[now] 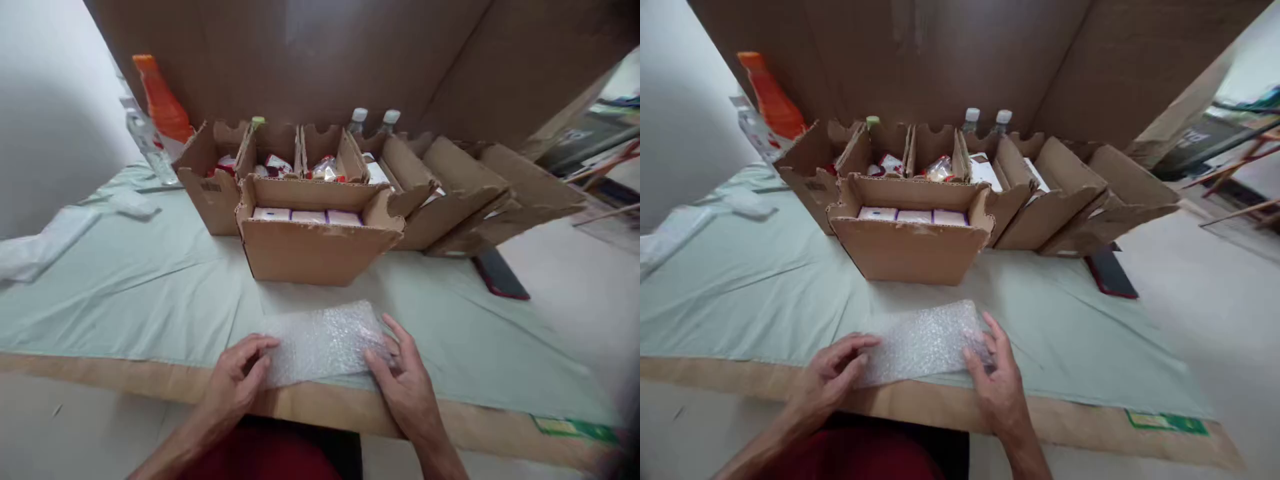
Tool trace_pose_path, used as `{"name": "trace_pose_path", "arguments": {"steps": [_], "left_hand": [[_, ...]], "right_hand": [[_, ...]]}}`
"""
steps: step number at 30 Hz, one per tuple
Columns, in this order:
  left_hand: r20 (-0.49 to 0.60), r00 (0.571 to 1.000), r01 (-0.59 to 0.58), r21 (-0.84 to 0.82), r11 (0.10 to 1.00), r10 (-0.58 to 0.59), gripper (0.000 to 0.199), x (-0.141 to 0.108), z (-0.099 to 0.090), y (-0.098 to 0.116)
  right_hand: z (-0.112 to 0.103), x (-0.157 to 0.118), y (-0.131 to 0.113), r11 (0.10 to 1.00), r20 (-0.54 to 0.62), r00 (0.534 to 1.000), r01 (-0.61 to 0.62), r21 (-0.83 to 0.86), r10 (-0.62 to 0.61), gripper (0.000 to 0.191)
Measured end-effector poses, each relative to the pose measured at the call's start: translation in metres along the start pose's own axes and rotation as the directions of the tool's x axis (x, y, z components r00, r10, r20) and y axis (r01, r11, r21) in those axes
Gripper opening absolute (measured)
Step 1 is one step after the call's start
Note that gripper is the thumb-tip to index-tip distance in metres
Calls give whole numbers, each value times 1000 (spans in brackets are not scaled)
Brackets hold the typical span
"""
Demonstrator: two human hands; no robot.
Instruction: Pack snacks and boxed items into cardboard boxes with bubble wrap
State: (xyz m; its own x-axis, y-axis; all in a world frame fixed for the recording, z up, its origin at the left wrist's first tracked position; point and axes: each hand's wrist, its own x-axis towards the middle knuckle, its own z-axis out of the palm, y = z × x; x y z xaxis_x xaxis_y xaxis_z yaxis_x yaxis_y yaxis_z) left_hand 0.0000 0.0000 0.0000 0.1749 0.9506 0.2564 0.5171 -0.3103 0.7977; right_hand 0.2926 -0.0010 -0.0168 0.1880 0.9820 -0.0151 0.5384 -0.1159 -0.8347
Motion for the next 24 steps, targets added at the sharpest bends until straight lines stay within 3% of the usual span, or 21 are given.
{"name": "trace_pose_path", "arguments": {"steps": [3, 5, 7, 10, 12, 14, 16, 17, 18, 19, 22, 24], "left_hand": [[-35, 994, -104, 57, 993, 106, 27, -5, 3, -4], [-66, 973, -213, 98, 972, 220, 29, -5, -1, -2], [-72, 938, -328, 135, 935, 339, 32, 1, -11, 6], [-67, 879, -445, 235, 864, 471, 37, 21, -38, 28], [-119, 823, -483, 367, 795, 555, 48, 43, -60, 44], [-188, 733, -496, 510, 703, 654, 61, 71, -78, 55], [-202, 655, -512, 590, 624, 728, 68, 101, -92, 60], [-182, 646, -524, 601, 604, 742, 67, 116, -97, 61], [-143, 663, -537, 593, 600, 735, 63, 130, -101, 59], [-95, 699, -544, 573, 613, 709, 58, 143, -105, 58], [61, 826, -509, 509, 695, 560, 51, 172, -111, 51], [167, 875, -475, 476, 740, 454, 64, 186, -113, 48]], "right_hand": [[-11, -6, 3, 982, 54, 984, 171, -84, -167, 63], [-18, -6, 0, 935, 103, 940, 336, -114, -326, 43], [-23, -4, -10, 850, 124, 858, 512, -121, -499, 31], [-33, 3, -42, 705, 24, 718, 689, -166, -696, 42], [-41, 11, -73, 636, -92, 635, 733, -242, -767, 57], [-50, 25, -106, 559, -175, 534, 755, -343, -827, 69], [-57, 47, -136, 481, -205, 436, 761, -435, -876, 70], [-60, 60, -149, 456, -200, 411, 763, -459, -889, 64], [-63, 76, -159, 453, -181, 419, 763, -462, -890, 56], [-65, 91, -167, 478, -145, 465, 759, -442, -873, 46], [-70, 136, -182, 610, 104, 679, 708, -356, -727, 22], [-71, 157, -189, 684, 330, 781, 625, -378, -531, 33]]}}
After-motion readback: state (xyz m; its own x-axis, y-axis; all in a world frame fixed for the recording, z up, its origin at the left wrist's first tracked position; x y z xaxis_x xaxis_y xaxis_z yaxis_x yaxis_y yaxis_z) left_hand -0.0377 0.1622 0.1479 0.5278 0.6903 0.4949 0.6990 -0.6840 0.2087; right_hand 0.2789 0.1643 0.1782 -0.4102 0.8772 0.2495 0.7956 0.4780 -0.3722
